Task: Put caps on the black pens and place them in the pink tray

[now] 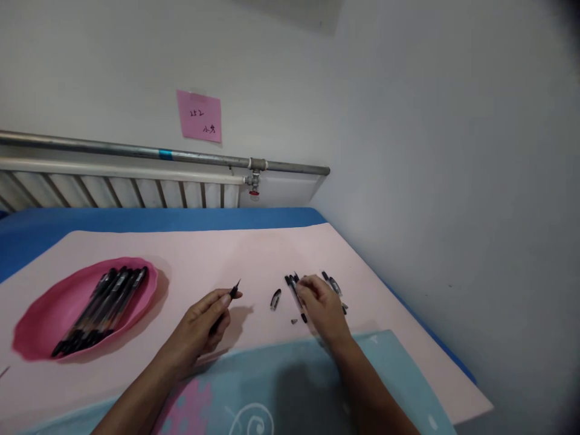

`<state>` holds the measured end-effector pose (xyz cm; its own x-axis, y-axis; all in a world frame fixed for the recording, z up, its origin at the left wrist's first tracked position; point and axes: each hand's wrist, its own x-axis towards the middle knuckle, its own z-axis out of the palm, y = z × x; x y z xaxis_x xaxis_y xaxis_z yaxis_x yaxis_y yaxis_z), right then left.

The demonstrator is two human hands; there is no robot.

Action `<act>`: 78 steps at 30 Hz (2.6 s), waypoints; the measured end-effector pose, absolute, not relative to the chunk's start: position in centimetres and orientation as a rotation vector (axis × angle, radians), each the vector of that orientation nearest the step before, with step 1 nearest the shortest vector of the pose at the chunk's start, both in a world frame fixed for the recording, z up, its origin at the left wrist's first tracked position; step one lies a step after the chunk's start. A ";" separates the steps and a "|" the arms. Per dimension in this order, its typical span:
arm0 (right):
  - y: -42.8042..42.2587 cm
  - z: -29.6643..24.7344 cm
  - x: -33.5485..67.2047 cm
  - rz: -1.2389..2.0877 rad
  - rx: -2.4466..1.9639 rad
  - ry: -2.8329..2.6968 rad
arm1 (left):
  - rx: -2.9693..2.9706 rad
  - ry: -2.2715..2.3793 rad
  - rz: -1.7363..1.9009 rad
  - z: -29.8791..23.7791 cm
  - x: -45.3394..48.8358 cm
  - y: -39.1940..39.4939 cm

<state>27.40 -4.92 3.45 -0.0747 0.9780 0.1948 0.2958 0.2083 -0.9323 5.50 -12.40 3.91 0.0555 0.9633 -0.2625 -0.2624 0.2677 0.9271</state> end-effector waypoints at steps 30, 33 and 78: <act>-7.8 1.8 27.5 0.140 -1.673 -2.492 | 0.907 1.044 1.022 4.3 6.8 -12.6; -7.5 1.6 27.7 0.118 -1.661 -2.531 | 0.919 1.046 1.026 4.4 6.8 -12.7; -6.2 3.6 20.1 1.697 -0.838 -1.004 | 0.733 1.024 1.010 3.0 7.5 -12.0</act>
<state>20.10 -6.21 3.60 -0.3051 0.9487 -0.0832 -0.3836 -0.2024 -0.9010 7.48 -11.99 3.01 0.1716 0.9257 -0.3371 -0.3241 0.3762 0.8680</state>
